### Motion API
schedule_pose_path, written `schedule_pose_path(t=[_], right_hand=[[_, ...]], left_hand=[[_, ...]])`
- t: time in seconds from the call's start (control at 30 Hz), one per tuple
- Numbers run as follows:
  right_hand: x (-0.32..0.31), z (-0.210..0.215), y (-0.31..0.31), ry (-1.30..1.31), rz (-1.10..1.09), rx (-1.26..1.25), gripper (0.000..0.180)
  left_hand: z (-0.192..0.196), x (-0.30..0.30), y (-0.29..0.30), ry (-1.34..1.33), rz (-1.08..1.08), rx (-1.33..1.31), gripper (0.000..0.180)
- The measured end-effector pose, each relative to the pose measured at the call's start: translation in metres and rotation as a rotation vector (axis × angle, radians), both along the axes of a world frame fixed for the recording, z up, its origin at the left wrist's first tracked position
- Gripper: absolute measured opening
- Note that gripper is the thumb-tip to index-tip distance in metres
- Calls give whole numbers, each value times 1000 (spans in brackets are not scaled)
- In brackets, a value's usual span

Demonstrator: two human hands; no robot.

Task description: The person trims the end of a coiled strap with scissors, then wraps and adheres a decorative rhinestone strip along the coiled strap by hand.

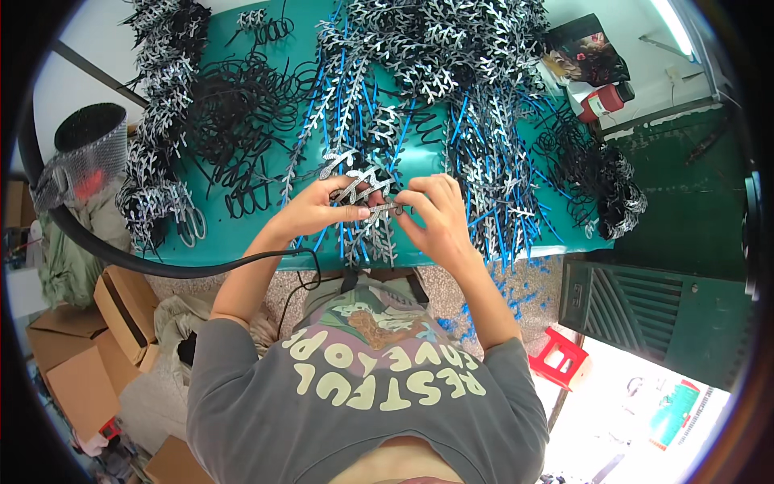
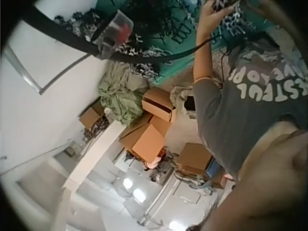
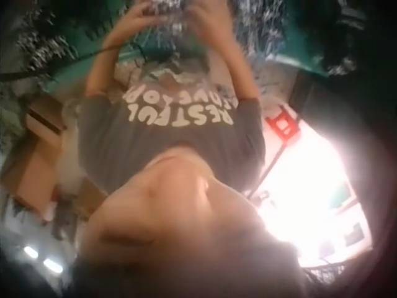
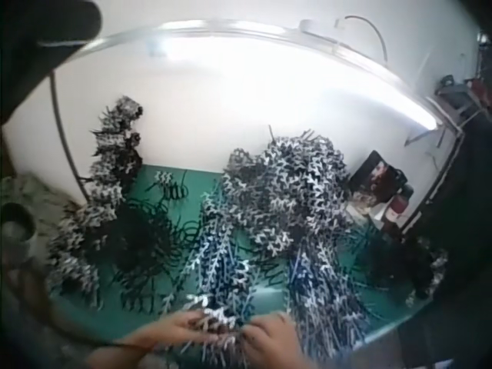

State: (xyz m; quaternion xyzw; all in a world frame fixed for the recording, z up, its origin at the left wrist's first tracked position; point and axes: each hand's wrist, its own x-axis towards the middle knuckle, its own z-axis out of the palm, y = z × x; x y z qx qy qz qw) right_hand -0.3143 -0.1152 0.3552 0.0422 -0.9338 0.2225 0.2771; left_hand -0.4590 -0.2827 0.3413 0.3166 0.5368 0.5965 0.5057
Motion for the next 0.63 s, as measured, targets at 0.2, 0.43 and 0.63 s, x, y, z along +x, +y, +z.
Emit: schedule_pose_path(t=[0.2,0.43,0.63], right_hand=[[0,-1,1,-54,49,79,23],[-2,-12,-2,-135,-44,-638,35],[-36,-25,40,-434,43,-528,46]], left_hand=[[-12,-5,0,174,-67,-17,32],[-7,-14,16,-4,-47,-92,28],[-24,-41,32,-83,170,-63,41]])
